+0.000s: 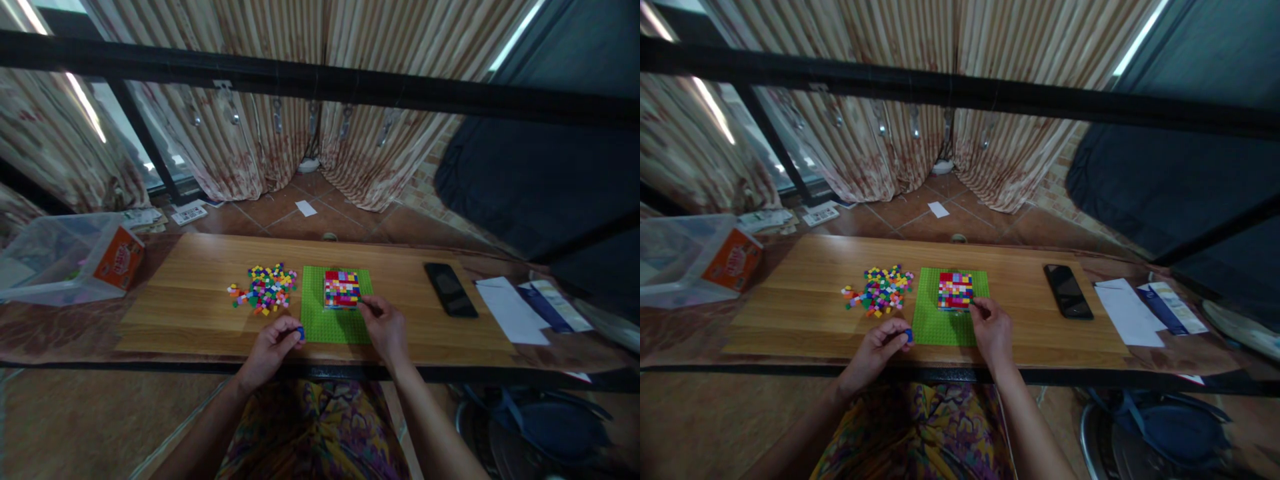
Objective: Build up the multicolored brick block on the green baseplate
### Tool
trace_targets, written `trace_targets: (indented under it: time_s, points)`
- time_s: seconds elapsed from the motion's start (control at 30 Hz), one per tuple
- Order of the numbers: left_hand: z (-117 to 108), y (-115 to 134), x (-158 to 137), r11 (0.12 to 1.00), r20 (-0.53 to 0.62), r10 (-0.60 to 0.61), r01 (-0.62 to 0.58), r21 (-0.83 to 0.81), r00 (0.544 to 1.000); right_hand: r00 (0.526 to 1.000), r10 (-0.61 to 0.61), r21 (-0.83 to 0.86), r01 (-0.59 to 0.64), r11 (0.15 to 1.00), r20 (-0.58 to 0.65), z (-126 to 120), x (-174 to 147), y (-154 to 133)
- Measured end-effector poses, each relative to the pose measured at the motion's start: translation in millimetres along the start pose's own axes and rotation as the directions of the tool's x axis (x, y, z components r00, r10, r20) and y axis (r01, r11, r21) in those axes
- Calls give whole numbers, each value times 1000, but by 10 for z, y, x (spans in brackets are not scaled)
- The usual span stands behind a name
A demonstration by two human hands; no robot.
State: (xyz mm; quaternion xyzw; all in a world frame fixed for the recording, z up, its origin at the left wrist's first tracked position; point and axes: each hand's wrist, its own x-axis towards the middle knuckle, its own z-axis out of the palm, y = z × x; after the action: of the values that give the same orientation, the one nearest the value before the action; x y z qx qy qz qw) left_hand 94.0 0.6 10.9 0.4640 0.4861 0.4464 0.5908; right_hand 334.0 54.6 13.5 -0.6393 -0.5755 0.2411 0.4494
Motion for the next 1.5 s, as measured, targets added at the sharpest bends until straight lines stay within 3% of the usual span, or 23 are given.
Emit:
trace_targets:
  time_s: [0.37,0.6,1.13,1.3,1.5]
  points:
    - [-14,-48,5,1000,3,11,-11,5,1000,996,-82,-80,79,994,-38,26,-45,19]
    - [-8,-34,6,1000,-1,5,-5,-1,1000,973,-230,-168,225,960,-11,18,-56,-19]
    - [6,-25,9,1000,-1,-4,4,5,1000,945,-326,-175,315,933,-34,76,-79,122]
    - [20,-20,-3,1000,-11,11,-11,-2,1000,967,-249,-103,243,965,-50,38,-147,184]
    - [19,-23,9,1000,-16,-4,4,-18,1000,991,94,144,-81,986,-92,43,-122,151]
